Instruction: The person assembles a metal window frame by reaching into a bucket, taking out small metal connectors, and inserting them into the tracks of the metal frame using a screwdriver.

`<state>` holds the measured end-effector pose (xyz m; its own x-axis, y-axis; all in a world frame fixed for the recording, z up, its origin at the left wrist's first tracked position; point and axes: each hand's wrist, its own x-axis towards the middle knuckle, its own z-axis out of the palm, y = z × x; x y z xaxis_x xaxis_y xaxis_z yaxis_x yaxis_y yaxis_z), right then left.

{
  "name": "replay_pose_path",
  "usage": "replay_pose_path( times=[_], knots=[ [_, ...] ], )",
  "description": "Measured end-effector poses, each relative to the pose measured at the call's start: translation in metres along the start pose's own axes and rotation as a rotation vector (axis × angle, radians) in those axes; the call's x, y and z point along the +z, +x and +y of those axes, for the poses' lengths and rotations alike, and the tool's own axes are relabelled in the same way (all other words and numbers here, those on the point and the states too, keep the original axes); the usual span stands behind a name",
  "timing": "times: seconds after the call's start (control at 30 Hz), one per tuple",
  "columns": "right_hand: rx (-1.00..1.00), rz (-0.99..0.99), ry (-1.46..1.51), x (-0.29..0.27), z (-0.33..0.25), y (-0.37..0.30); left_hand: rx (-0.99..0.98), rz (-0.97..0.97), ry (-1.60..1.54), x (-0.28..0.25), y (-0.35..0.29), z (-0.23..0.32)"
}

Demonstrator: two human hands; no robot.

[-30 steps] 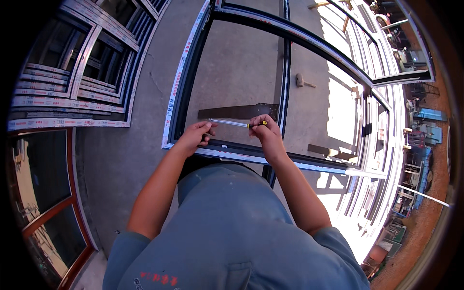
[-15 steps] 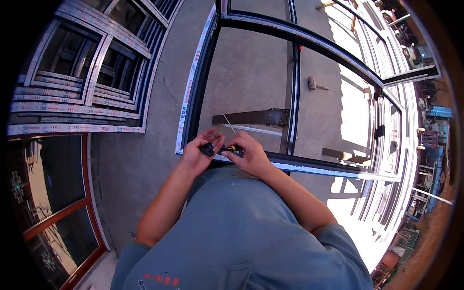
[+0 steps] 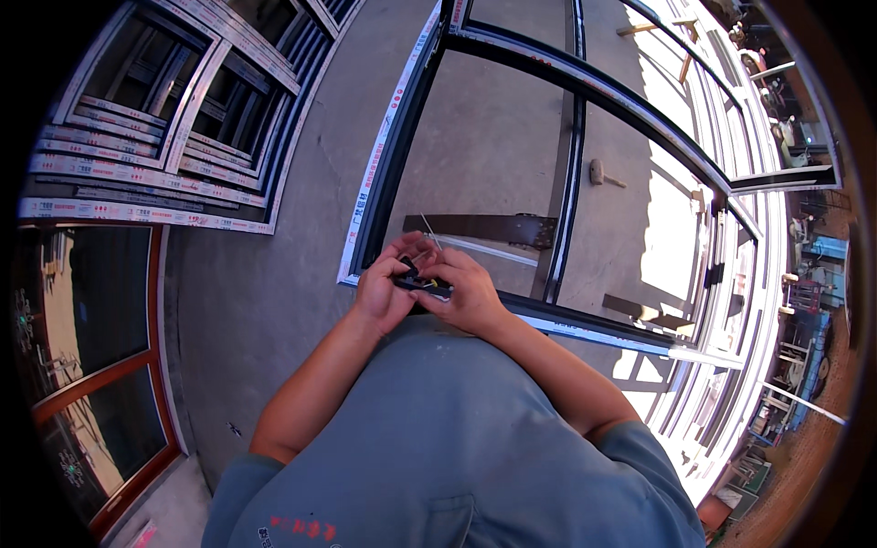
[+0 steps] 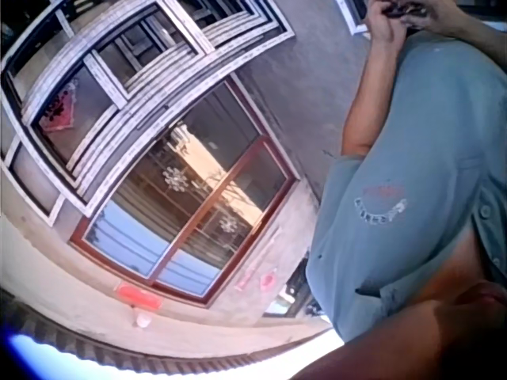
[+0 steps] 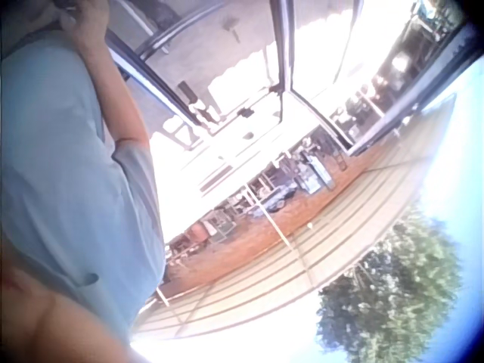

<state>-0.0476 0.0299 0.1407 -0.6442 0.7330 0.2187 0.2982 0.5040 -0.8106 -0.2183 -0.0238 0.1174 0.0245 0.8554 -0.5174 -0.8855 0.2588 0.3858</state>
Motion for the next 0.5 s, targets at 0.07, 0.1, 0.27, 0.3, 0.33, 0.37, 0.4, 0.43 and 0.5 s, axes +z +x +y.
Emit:
replay_pose_path(
  times=[0.07, 0.1, 0.27, 0.3, 0.33, 0.37, 0.4, 0.43, 0.5],
  knots=[
    [-0.033, 0.007, -0.024, 0.0, 0.001, 0.0, 0.01, 0.035, 0.026, -0.002, -0.002, 0.0],
    [-0.05, 0.003, -0.056, -0.002, 0.0, 0.001, 0.013, 0.071, 0.05, -0.001, -0.003, 0.003],
    [-0.169, -0.011, -0.211, -0.02, -0.002, 0.006, -0.103, 0.129, 0.417, -0.021, -0.008, 0.017],
    [-0.192, -0.013, -0.24, -0.023, -0.001, 0.007, -0.177, 0.077, 0.461, -0.017, -0.014, 0.024],
    [-0.216, -0.014, -0.269, -0.026, 0.0, 0.007, -0.251, 0.025, 0.506, -0.013, -0.018, 0.029],
    [-0.236, -0.029, -0.279, -0.029, 0.001, 0.006, -0.274, -0.015, 0.535, -0.011, -0.02, 0.03],
    [-0.259, -0.043, -0.29, -0.031, 0.002, 0.005, -0.275, -0.023, 0.586, -0.011, -0.021, 0.031],
    [-0.281, -0.057, -0.301, -0.033, 0.002, 0.005, -0.277, -0.03, 0.637, -0.011, -0.022, 0.032],
    [-0.294, -0.051, -0.286, -0.035, 0.002, 0.004, -0.291, -0.039, 0.696, -0.006, -0.024, 0.035]
  ],
)
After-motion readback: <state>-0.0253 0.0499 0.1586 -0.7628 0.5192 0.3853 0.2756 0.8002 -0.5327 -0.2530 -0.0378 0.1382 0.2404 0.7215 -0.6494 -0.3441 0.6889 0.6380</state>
